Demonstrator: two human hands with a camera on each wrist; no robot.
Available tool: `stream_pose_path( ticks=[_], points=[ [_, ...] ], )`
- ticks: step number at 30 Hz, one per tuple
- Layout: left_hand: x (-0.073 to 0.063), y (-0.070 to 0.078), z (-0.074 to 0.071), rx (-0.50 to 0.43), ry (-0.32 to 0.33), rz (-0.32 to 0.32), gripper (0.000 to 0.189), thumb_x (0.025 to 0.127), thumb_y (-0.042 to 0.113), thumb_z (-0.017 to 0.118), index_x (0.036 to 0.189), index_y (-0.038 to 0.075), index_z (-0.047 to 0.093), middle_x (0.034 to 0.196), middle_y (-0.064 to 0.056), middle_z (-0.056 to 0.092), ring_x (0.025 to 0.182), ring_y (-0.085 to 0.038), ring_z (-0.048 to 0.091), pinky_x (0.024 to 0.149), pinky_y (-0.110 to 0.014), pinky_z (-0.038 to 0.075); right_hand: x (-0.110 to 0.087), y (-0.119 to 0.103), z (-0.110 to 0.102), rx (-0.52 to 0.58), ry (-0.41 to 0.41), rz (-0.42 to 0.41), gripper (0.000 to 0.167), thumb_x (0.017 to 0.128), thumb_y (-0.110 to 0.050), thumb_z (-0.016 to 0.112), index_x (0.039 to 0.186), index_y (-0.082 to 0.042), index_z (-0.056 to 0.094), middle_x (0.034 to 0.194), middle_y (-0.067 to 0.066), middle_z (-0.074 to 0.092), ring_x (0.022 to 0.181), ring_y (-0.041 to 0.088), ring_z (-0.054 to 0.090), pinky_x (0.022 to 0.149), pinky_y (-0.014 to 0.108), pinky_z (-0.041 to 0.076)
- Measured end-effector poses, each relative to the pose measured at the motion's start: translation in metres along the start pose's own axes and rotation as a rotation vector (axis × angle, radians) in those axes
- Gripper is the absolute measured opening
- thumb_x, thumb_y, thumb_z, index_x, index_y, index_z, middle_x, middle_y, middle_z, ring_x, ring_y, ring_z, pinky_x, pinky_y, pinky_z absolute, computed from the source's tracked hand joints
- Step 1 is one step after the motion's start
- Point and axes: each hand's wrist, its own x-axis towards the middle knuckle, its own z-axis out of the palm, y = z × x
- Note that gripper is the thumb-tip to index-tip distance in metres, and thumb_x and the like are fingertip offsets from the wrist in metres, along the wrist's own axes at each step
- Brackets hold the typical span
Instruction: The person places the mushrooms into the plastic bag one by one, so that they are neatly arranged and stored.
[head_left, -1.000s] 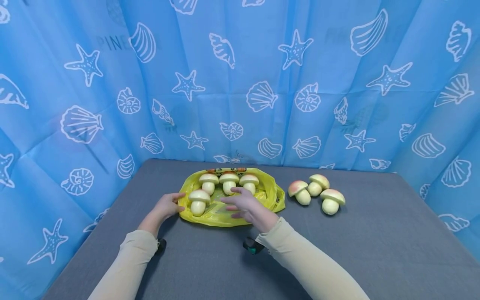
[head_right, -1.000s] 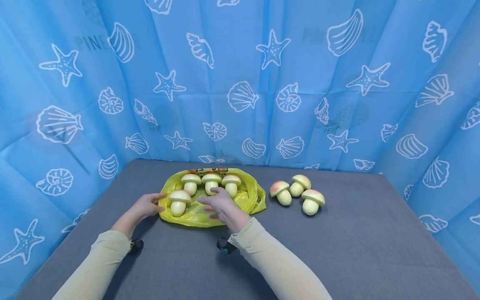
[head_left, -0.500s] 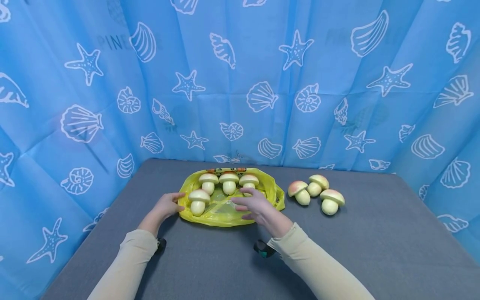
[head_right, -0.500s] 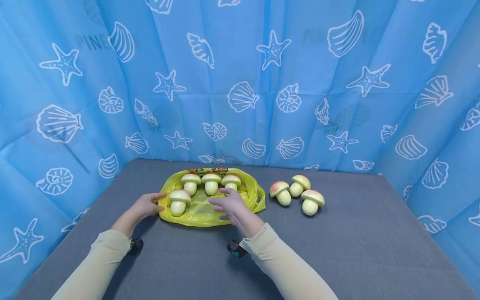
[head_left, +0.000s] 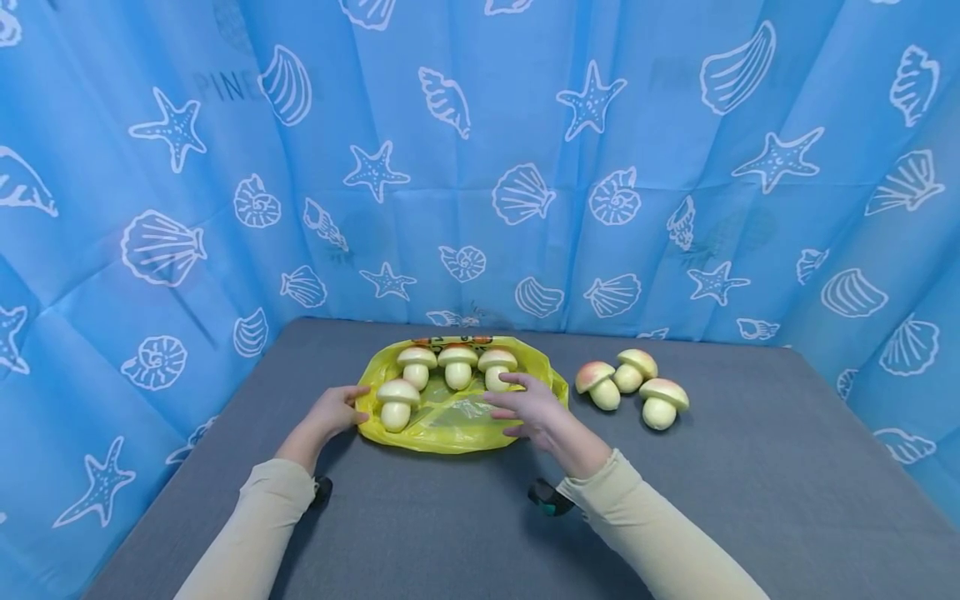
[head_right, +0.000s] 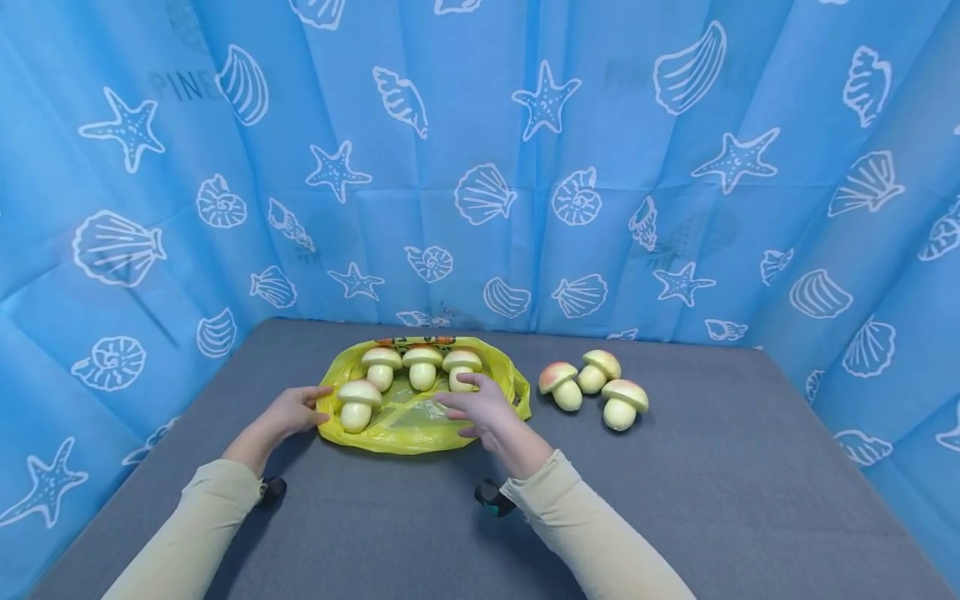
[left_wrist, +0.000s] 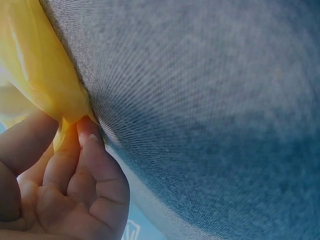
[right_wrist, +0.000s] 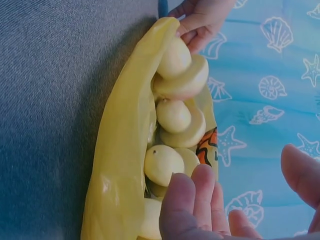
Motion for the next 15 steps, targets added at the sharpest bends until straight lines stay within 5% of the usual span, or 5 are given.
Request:
stream_pose_path(
  ticks=[15],
  points=[
    [0.0, -0.001, -0.001, -0.01, -0.01, 0.015, 0.053, 0.093, -0.008, 0.056, 0.143, -0.009, 0.039, 0.148, -0.032, 0.033, 0.135, -0.045, 0.032, 0.101, -0.049, 0.042, -0.009, -0.001, -0.023, -0.024, -0.004, -0.039, 0.061, 0.096, -0.014, 0.061, 0.149, -0.002, 0.032, 0.14, 0.026, 0.045, 0.125, 0.041, 0.049, 0.099, 0.055, 0.042]
  ],
)
